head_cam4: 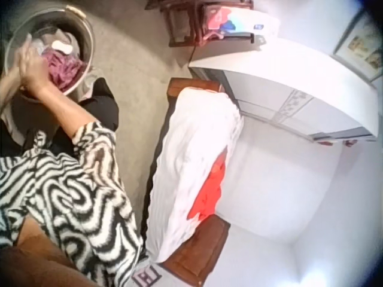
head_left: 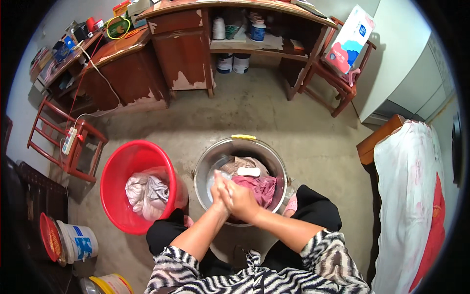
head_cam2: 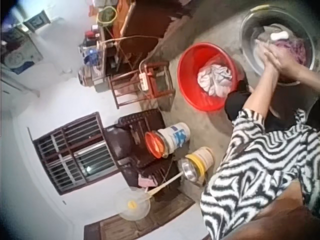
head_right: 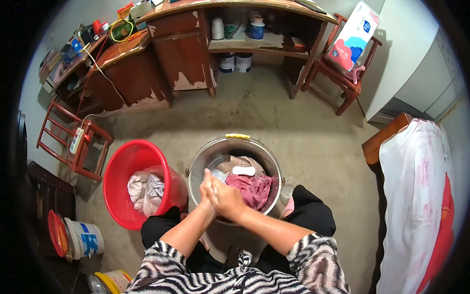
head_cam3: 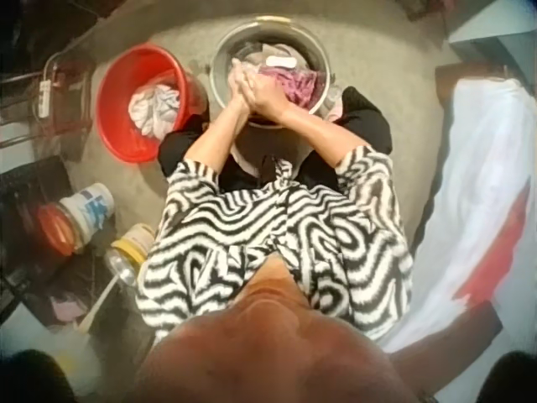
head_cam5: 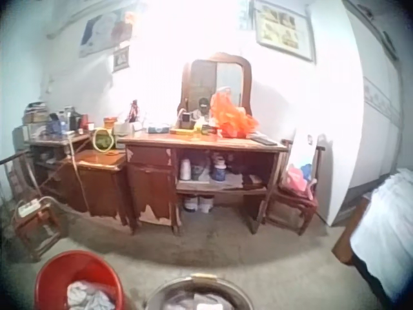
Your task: The person rubs a bar of soap onto a piece of clothing and scrubs the clothing by hand inside a bucket.
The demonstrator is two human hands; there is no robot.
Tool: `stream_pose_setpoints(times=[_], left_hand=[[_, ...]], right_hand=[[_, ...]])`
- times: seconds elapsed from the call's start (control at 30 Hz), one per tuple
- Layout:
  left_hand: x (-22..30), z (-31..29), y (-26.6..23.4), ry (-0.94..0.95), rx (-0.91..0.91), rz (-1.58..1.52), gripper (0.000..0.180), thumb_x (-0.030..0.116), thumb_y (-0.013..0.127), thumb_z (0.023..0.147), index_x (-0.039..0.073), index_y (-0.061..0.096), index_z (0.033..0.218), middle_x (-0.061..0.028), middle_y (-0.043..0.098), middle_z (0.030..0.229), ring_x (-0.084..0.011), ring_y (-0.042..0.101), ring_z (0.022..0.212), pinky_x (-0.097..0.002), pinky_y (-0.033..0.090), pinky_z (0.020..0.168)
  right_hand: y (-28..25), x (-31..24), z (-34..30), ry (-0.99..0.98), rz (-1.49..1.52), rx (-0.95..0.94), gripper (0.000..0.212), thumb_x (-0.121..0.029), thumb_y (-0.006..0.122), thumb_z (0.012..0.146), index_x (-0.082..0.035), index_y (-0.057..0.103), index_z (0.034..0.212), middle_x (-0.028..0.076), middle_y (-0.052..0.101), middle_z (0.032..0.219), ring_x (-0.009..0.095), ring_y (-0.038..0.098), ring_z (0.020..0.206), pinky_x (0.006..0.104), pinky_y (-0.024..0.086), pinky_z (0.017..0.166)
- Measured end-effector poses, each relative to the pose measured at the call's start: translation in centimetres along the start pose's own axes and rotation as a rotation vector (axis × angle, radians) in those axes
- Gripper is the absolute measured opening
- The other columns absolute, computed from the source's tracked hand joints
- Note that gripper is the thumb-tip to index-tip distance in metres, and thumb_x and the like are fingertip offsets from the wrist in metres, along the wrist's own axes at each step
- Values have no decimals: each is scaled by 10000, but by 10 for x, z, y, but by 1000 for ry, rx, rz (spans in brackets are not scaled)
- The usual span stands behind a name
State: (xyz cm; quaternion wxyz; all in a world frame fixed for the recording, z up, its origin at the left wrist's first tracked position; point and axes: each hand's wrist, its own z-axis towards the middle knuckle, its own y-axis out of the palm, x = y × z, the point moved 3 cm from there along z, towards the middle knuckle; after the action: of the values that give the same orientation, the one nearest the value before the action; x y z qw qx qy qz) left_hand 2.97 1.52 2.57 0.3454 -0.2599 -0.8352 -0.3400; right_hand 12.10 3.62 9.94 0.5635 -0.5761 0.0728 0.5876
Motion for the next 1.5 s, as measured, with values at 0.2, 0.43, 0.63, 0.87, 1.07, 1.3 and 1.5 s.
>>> stream_pose_setpoints(times=[0.2, 0.43, 0.63, 0.87, 1.07, 1.3, 1.5], left_hand=[[-15, 2, 33, -50, 51, -395, 364, 411, 417, 928, 106, 559, 789, -25, 556, 729, -129, 541, 676, -284, 441, 598], [-14, 3, 17, -45, -110, -371, 373, 376, 395, 932, 149, 488, 650, -11, 481, 597, -141, 482, 549, -332, 392, 507], [-27, 39, -34, -56, -197, -396, 357, 367, 418, 930, 148, 492, 659, 1, 482, 593, -136, 464, 512, -321, 394, 488], [10, -22, 36, -121, 116, -313, 358, 338, 419, 934, 162, 471, 626, 16, 479, 571, -141, 469, 513, -317, 387, 464], [-1, 21, -9, -8, -590, -479, 352, 330, 406, 942, 151, 482, 649, -3, 504, 598, -139, 472, 515, -315, 422, 533], [-1, -7, 27, -140, 119, -423, 345, 370, 428, 930, 148, 496, 674, 14, 495, 609, -123, 482, 554, -284, 415, 542], [1, 10, 2, 19, -505, -620, 326, 365, 445, 924, 161, 509, 678, 17, 502, 606, -133, 503, 549, -280, 431, 543]], right_hand=[[2, 41, 17, 156, -333, 28, 344, -360, 464, 878, -58, 545, 734, 178, 576, 580, 352, 584, 530, 448, 453, 476], [6, 27, 7, 60, -207, 40, 259, -273, 469, 881, -46, 548, 784, 180, 575, 637, 356, 579, 562, 439, 447, 481], [13, 2, 15, 115, -300, -56, 326, -333, 426, 897, -69, 544, 747, 173, 575, 581, 347, 586, 526, 446, 448, 451], [-4, 40, 23, 154, -273, 49, 382, -343, 429, 899, -82, 562, 654, 157, 584, 597, 359, 582, 550, 453, 444, 476], [8, -29, 2, -125, -304, -30, 300, -251, 489, 844, 16, 548, 967, 143, 571, 636, 271, 595, 526, 386, 453, 436], [-8, 32, 25, 75, -296, 115, 273, -286, 473, 870, -75, 540, 711, 150, 570, 563, 332, 580, 518, 424, 441, 453], [6, -20, 6, -182, -185, 60, 238, -267, 497, 867, -63, 595, 794, 164, 583, 648, 313, 582, 553, 408, 444, 469]])
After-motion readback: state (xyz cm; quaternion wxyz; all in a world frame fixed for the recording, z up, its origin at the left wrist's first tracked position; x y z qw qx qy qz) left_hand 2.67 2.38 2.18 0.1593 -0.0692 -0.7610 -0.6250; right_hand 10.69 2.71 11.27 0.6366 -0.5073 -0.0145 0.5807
